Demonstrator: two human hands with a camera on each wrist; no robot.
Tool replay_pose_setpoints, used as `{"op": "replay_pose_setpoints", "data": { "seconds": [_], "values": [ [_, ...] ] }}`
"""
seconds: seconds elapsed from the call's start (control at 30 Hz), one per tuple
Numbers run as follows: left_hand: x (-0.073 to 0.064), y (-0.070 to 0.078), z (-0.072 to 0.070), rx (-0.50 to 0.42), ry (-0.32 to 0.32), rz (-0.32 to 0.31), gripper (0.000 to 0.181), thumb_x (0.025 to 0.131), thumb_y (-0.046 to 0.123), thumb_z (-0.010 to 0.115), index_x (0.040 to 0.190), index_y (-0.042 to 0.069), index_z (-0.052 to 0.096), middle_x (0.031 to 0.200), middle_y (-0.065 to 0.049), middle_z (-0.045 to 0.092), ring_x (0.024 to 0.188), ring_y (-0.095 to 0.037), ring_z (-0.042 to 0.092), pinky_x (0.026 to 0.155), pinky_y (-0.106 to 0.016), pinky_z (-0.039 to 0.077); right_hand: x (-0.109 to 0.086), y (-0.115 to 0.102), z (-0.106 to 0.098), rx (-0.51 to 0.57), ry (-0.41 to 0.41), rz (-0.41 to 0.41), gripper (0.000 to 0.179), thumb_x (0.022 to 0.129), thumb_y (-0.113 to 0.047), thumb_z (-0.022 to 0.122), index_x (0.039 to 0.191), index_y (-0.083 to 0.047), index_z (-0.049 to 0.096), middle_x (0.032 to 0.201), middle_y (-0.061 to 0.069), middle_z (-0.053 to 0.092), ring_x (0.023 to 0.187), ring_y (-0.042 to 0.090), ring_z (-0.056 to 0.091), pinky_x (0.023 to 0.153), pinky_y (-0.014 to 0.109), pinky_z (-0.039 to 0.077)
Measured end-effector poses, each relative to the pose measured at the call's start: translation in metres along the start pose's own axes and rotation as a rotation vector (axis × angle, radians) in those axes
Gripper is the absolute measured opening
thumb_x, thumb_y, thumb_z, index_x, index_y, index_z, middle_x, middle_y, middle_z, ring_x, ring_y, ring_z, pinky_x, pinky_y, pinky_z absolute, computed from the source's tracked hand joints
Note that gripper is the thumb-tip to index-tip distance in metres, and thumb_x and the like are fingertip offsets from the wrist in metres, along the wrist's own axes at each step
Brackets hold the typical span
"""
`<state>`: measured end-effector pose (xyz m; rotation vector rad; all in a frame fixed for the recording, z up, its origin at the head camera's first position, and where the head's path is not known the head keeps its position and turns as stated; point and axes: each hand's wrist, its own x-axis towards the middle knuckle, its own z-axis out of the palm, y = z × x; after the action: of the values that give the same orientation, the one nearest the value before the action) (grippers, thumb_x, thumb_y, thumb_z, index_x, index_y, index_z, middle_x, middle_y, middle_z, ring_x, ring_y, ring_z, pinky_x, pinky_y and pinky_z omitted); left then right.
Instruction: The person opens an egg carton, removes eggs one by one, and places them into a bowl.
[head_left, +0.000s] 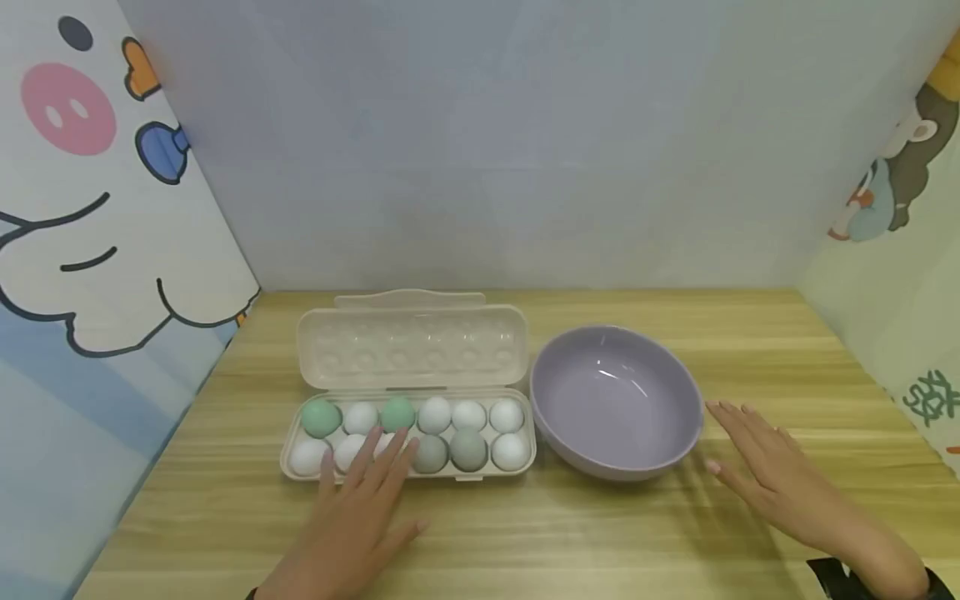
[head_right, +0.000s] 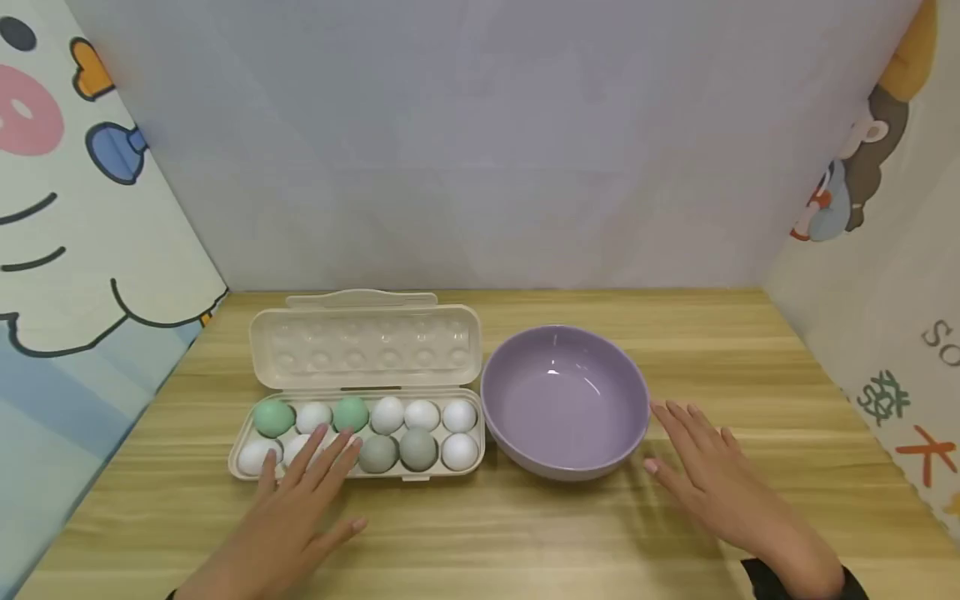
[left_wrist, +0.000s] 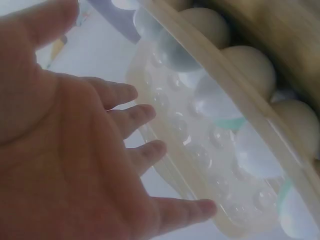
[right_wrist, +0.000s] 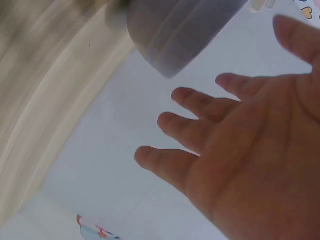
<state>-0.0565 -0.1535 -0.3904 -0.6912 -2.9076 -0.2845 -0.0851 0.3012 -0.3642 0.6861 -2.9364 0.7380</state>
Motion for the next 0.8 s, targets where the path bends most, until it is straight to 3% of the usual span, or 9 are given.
{"op": "replay_pose_setpoints", "data": {
  "seconds": [0.2, 0.33, 0.4, 0.57, 0.8],
  "values": [
    [0.045, 0.007, 0.001, 0.036, 0.052, 0.214, 0.063, 0.084, 0.031, 0.06, 0.136, 0.01, 0.032, 0.144, -0.009, 0.027, 0.134, -0.027, 0.012, 0.099, -0.063, 0.018, 0.039, 0.005, -0.001, 0.098, 0.03, -0.053, 0.058, 0.093, -0.02, 0.047, 0.14, -0.009, 0.017, 0.137, 0.026, 0.026, 0.124, 0.047, 0.022, 0.09, 0.069, 0.022],
    [0.078, 0.018, 0.006, 0.049, 0.136, 0.361, 0.05, 0.079, 0.018, 0.063, 0.125, 0.006, 0.045, 0.128, -0.011, 0.044, 0.124, -0.028, 0.033, 0.101, -0.047, 0.029, 0.062, 0.01, 0.004, 0.157, 0.009, -0.014, 0.058, 0.095, -0.022, 0.042, 0.139, -0.001, 0.012, 0.137, 0.03, 0.022, 0.123, 0.047, 0.023, 0.092, 0.066, 0.025],
    [0.092, 0.025, 0.01, 0.032, 0.158, 0.408, 0.043, 0.076, 0.014, 0.063, 0.117, 0.007, 0.051, 0.116, -0.007, 0.051, 0.111, -0.024, 0.044, 0.094, -0.039, 0.037, 0.071, 0.013, 0.007, 0.186, -0.006, 0.017, 0.059, 0.096, -0.022, 0.04, 0.138, 0.003, 0.008, 0.138, 0.033, 0.017, 0.125, 0.048, 0.019, 0.095, 0.064, 0.022],
    [0.111, 0.038, 0.02, -0.052, 0.1, 0.457, 0.029, 0.074, 0.011, 0.063, 0.103, 0.01, 0.058, 0.094, 0.001, 0.055, 0.087, -0.016, 0.051, 0.073, -0.029, 0.043, 0.084, 0.02, 0.015, 0.235, -0.014, 0.081, 0.059, 0.095, -0.015, 0.037, 0.136, 0.008, 0.001, 0.139, 0.037, 0.006, 0.126, 0.05, 0.009, 0.1, 0.063, 0.013],
    [0.117, 0.042, 0.024, -0.114, -0.012, 0.453, 0.03, 0.077, 0.013, 0.064, 0.106, 0.011, 0.058, 0.099, -0.001, 0.056, 0.089, -0.017, 0.052, 0.076, -0.028, 0.045, 0.09, 0.021, 0.029, 0.294, 0.049, 0.158, 0.06, 0.082, 0.007, 0.03, 0.135, 0.01, 0.002, 0.138, 0.037, 0.005, 0.126, 0.051, 0.008, 0.099, 0.063, 0.012]
  ]
}}
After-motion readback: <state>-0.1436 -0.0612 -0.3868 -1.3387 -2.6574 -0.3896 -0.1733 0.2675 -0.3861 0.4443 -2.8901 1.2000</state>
